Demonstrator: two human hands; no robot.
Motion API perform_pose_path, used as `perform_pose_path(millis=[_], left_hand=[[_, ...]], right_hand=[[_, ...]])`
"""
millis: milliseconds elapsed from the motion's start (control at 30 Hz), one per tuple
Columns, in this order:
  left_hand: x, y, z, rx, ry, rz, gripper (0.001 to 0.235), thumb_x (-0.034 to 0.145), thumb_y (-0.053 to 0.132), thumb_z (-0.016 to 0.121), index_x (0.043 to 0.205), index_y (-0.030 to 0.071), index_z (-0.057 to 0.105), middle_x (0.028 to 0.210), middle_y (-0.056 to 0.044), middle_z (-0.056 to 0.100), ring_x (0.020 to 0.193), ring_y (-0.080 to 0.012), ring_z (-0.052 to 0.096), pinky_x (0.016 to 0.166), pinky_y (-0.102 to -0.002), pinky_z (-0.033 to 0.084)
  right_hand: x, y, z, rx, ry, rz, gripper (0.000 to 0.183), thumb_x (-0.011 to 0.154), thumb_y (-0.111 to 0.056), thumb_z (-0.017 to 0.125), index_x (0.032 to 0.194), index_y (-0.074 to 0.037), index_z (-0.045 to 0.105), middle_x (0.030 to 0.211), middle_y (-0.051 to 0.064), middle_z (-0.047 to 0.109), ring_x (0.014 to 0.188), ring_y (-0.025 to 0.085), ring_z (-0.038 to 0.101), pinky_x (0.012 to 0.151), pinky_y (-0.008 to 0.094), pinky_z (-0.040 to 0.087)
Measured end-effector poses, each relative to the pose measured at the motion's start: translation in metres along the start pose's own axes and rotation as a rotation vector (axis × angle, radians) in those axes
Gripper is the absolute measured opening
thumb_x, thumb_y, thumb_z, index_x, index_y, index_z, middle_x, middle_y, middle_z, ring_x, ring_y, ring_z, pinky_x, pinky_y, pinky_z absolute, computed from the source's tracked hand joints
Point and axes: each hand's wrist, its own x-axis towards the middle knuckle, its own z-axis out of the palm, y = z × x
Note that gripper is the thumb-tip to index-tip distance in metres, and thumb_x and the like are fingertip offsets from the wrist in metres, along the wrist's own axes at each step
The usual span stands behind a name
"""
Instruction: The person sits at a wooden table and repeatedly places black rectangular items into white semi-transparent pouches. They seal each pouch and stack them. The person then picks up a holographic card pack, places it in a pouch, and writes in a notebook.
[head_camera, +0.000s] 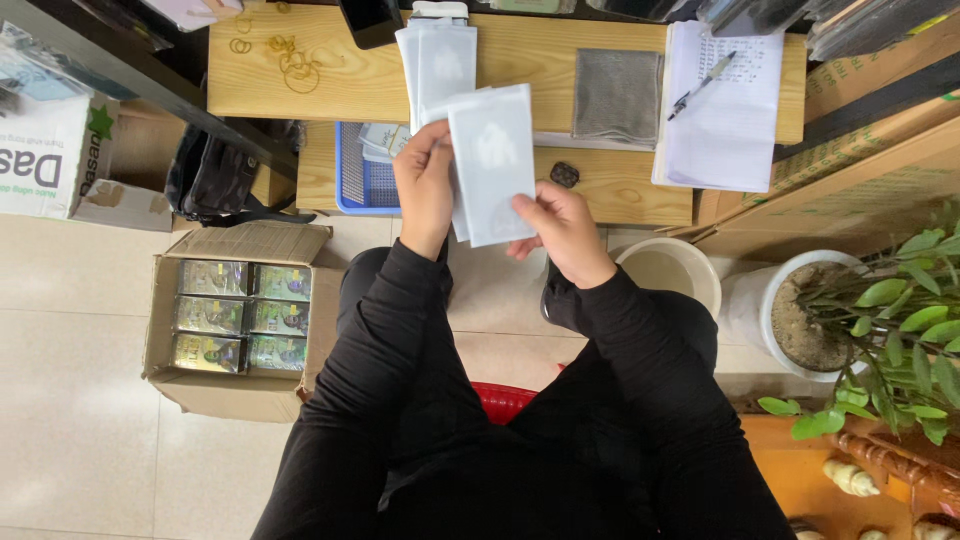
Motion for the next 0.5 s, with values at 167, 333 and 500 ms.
perform_pose_path(millis=[167,333,500], left_hand=[[-0.002,-0.047,-0.006,-0.125,-0.16,0.031,0.042,0.103,0.036,0.043,0.101,0.005,0.071,0.074,-0.004,0.061,0.076,-0.0107,0.053,0.076,-0.029,0.049],[-0.002,-0.027,0.003,-0.089,-0.177,0.004,0.014,0.091,0.015,0.072,0.08,0.006,0.068,0.064,-0.002,0.066,0.067,-0.0057,0.055,0.064,-0.024,0.049],[-0.004,-0.023,0.01,-0.083,-0.176,-0.06,0.015,0.089,0.015,0.074,0.078,0.008,0.067,0.066,-0.004,0.07,0.065,-0.0043,0.059,0.061,-0.022,0.051]], right_hand=[[-0.007,-0.026,0.012,0.028,-0.125,0.062,0.014,0.095,-0.009,0.06,0.098,0.005,0.063,0.079,0.022,0.07,0.065,0.029,0.073,0.054,0.035,0.064],[-0.003,-0.019,0.007,0.006,-0.171,0.103,0.014,0.094,-0.006,0.06,0.102,0.006,0.064,0.083,0.02,0.07,0.069,0.027,0.073,0.059,0.036,0.064],[0.006,-0.01,0.005,0.089,-0.112,0.103,0.016,0.09,-0.003,0.066,0.102,0.008,0.063,0.082,0.019,0.069,0.071,0.025,0.073,0.064,0.035,0.065]])
